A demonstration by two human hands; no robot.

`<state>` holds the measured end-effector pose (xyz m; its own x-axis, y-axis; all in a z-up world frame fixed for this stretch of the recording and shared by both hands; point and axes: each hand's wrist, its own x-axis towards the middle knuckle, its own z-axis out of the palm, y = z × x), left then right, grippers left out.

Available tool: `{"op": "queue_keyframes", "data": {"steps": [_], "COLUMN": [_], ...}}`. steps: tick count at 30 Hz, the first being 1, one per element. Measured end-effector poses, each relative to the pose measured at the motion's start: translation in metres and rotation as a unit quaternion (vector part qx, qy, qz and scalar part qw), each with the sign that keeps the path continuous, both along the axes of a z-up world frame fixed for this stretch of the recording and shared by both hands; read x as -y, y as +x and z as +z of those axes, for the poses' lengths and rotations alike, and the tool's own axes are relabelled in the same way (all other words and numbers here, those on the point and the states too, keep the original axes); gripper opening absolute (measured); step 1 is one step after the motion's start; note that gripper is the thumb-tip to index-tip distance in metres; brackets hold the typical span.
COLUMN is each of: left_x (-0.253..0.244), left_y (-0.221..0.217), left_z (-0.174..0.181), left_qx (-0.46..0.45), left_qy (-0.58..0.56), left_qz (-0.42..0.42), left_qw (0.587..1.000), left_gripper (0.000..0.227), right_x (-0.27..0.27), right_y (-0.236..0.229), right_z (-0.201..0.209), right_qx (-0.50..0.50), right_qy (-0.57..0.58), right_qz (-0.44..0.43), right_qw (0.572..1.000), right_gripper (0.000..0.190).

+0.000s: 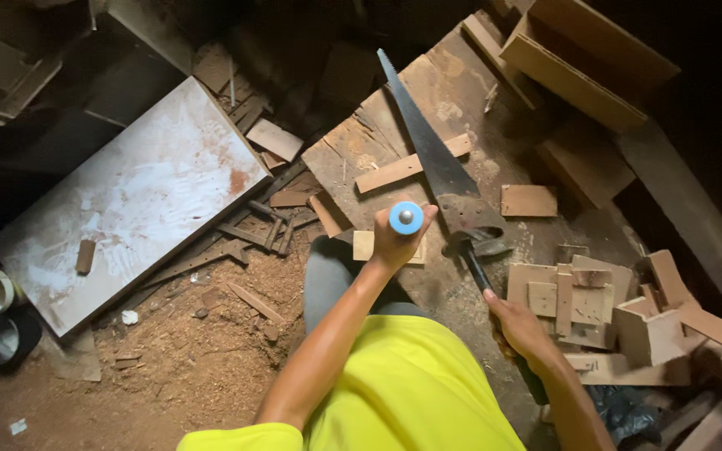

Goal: The person repeatedly hammers a small wooden block with a blue circular object placed on top, using a hammer in a workshop. The person holds the block steady with one hand and strikes it multiple times with the hammer.

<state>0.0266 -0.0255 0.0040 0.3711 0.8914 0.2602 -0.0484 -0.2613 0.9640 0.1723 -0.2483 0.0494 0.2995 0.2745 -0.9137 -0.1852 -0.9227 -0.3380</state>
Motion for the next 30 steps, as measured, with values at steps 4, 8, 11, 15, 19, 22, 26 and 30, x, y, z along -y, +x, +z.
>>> {"op": "queue_keyframes", "data": {"steps": [4,8,11,15,19,22,26,30], "left_x": [0.003,0.004,0.003,0.002,0.003,0.002,0.005,0.010], "left_y": [0.012,0.019,0.021,0.021,0.021,0.022,0.024,0.024], "left_z": [-0.003,-0.003,-0.001,0.003,0.003,0.000,-0.006,-0.013], "left_qx": [-0.027,-0.027,-0.025,-0.025,-0.025,-0.022,-0.012,-0.018], "left_qy": [0.021,0.037,0.018,0.004,0.009,0.016,0.028,0.000], "left_qz": [-0.027,-0.026,-0.050,-0.057,-0.057,-0.065,-0.078,-0.088], "left_qw": [0.999,0.999,0.998,0.998,0.998,0.998,0.996,0.996], "left_gripper": [0.035,0.031,0.030,0.029,0.028,0.027,0.024,0.021], "right_x": [-0.006,-0.012,-0.016,-0.015,-0.015,-0.017,-0.012,0.002], "right_y": [0.006,0.006,0.006,0.007,0.005,0.010,0.015,0.007], "right_z": [0.015,0.023,0.027,0.033,0.033,0.041,0.079,0.134], "right_qx": [0.006,0.012,0.025,0.030,0.027,0.074,0.139,0.206], "right_qy": [0.010,0.017,0.001,0.004,0.006,-0.003,0.028,0.264], "right_qz": [-0.017,-0.015,-0.008,0.001,-0.015,0.026,0.067,0.064], "right_qw": [1.000,1.000,1.000,1.000,1.000,0.997,0.988,0.940], "right_gripper": [0.055,0.057,0.053,0.053,0.053,0.054,0.057,0.056]}}
